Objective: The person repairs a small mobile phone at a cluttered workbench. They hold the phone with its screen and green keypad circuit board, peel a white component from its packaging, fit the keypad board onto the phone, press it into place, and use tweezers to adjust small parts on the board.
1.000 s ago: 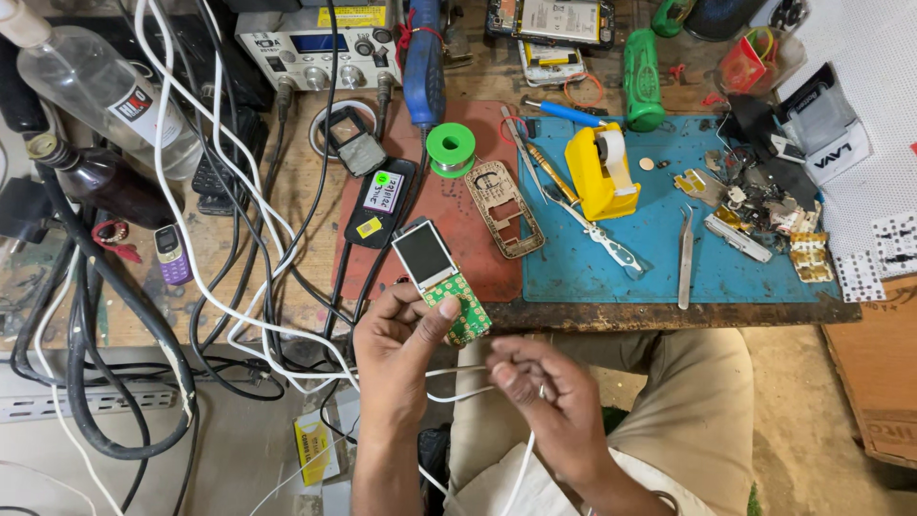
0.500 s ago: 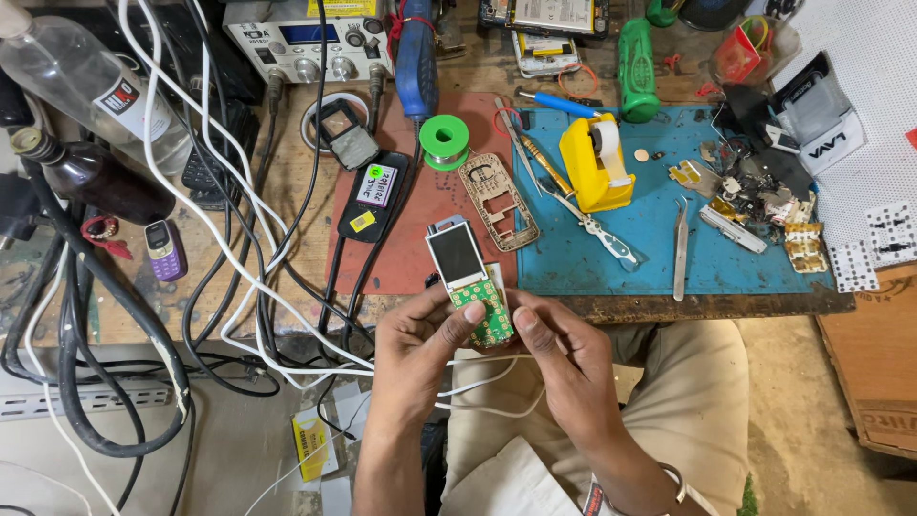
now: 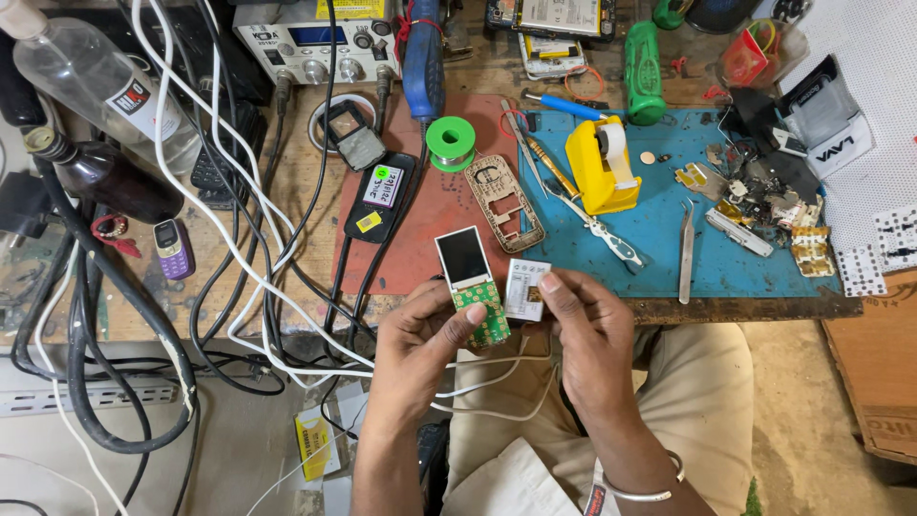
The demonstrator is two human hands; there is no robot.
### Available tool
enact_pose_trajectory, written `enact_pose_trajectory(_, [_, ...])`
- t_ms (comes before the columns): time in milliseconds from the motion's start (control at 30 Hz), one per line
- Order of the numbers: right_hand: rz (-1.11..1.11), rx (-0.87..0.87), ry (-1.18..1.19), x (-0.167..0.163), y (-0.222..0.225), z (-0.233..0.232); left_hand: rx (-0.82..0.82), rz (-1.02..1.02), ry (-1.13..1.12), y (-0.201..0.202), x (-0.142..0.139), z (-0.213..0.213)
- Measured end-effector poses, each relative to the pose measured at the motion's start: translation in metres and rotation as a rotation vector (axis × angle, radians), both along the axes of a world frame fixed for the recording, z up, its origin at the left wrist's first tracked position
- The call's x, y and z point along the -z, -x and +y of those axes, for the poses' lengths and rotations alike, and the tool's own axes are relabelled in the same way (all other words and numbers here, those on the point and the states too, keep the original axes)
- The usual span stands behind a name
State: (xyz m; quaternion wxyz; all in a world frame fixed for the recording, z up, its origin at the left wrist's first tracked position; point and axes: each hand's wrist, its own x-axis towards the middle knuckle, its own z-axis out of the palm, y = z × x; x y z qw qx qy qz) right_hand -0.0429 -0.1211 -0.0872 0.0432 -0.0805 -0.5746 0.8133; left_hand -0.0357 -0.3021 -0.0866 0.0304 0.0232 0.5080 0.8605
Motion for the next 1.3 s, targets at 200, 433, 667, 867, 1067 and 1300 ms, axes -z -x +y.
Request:
enact_pose_trajectory(200, [0.108,-0.024,0.057,0.035,0.015,-0.033,-0.169,0.042,0.362,0.021,0.019,-0.057])
enact_pose_trajectory(433, [0.141,-0.056,0.063,0.004,-0.004,0.029,-0.310,0.168,0.959,0.028,-0.032,-0.003])
enact_pose_trajectory(667, [0.124,-0.019,0.071,0.000,-0.015,0.034,-0.369,0.135,1.025,0.028,-0.045,-0.006])
enact_pose_trajectory(867, [0.178,-0.058,0.112,0.005,-0.016,0.055,-0.416,0.051,1.082,0.021,-0.044,0.010])
enact_pose_trajectory(1067, [0.173,-0.092,0.127,-0.010,-0.025,0.052,-0.470,0.035,1.088,-0.001,-0.060,0.007])
enact_pose_trajectory(1300, [0.166,-0.058,0.103,-0.013,-0.013,0.078,-0.537,0.061,0.903,-0.006,-0.081,0.030])
